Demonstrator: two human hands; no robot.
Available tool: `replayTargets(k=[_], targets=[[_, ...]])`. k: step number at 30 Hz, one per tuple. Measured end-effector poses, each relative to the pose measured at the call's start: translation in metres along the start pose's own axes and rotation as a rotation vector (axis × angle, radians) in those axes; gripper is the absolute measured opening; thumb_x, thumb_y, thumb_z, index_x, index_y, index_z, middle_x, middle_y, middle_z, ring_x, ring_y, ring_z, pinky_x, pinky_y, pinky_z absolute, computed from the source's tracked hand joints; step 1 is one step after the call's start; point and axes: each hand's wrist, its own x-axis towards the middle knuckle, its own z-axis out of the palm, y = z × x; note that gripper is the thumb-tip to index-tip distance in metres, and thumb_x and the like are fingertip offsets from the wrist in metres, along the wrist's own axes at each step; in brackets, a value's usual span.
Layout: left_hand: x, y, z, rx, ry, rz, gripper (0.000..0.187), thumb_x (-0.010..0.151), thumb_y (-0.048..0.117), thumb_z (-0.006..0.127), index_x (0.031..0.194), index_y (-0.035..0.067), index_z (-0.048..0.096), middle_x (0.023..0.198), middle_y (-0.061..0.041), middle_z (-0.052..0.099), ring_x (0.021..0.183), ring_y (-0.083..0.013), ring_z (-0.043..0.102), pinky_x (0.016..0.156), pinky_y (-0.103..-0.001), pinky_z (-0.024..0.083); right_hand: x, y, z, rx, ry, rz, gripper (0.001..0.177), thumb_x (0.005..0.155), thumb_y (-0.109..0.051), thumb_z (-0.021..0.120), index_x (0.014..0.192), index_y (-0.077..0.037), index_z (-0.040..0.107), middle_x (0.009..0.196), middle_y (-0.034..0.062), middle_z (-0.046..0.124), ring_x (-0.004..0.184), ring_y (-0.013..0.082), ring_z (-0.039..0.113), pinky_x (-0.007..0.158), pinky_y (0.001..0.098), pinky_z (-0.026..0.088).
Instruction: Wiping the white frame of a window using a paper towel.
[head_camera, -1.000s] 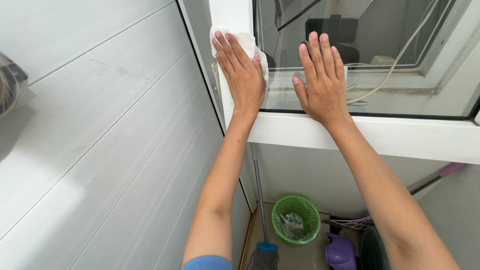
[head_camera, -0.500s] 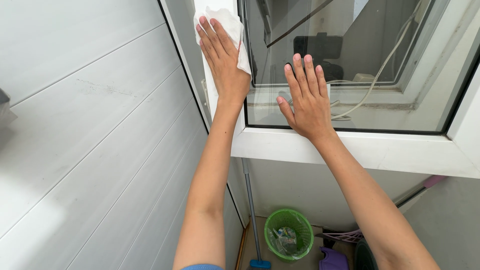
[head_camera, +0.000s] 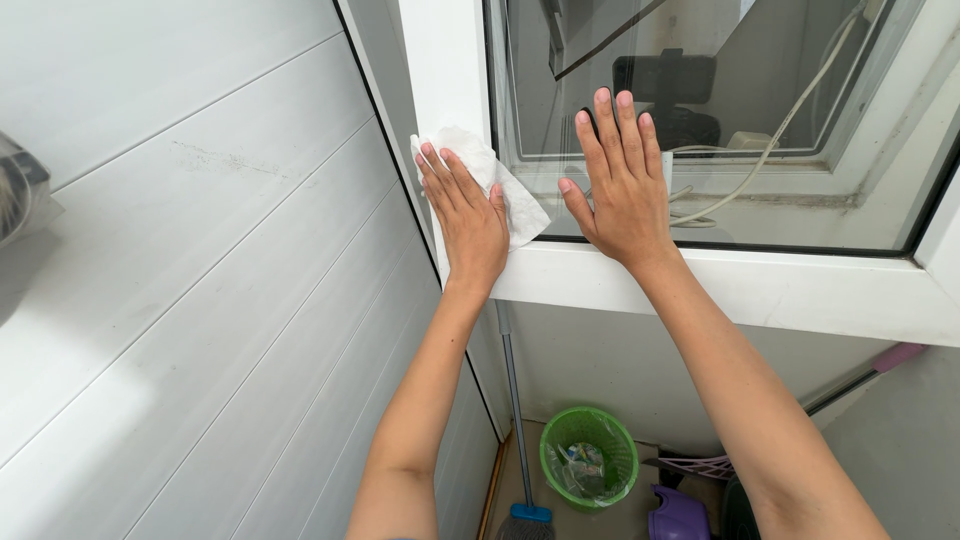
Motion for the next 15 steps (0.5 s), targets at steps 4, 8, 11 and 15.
replayTargets(k=[4,8,11,15], targets=[[0.055,-0.003,0.017,-0.004,0.058,0.021,0.074,0.117,0.026,0.041,0.162,-0.007,-0.008,0.169,-0.032,-0.008,0.161,-0.05,0.0,0.135,-0.058,0.021,0.002,0.0,0.0,-0.029,-0.007,-0.006,0.064,0.117,-0.042,0.039,0.164,-0.001,0.027,0.169,0.021,0.022,0.158,0.038,0.017,0.131,0.0511,0.016],[0.123,-0.004,0.04,0.073,0.136,0.031,0.077,0.12,0.031,0.042,0.163,-0.006,-0.01,0.171,-0.029,-0.011,0.163,-0.0471,-0.002,0.137,-0.055,0.021,0.0,0.003,0.002,-0.031,0.003,0.002,0.064,0.116,-0.042,0.04,0.163,-0.001,0.029,0.169,0.0206,0.023,0.158,0.0372,0.018,0.131,0.0502,0.016],[0.183,0.0,0.032,0.174,0.068,-0.005,0.072,0.123,0.038,0.039,0.163,-0.006,-0.003,0.171,-0.027,-0.004,0.161,-0.0445,-0.002,0.139,-0.051,0.019,0.001,0.004,0.003,-0.048,0.003,0.001,0.064,0.115,-0.043,0.039,0.163,-0.002,0.028,0.169,0.0198,0.023,0.158,0.0367,0.018,0.132,0.0495,0.016],[0.223,0.005,0.034,0.181,0.176,-0.113,0.069,0.115,0.052,0.04,0.155,-0.003,0.024,0.161,-0.021,0.029,0.15,-0.0388,0.035,0.128,-0.046,0.038,0.001,0.004,0.004,-0.055,-0.031,0.017,0.066,0.114,-0.044,0.04,0.163,-0.001,0.029,0.169,0.0198,0.022,0.158,0.0362,0.017,0.132,0.0487,0.014]])
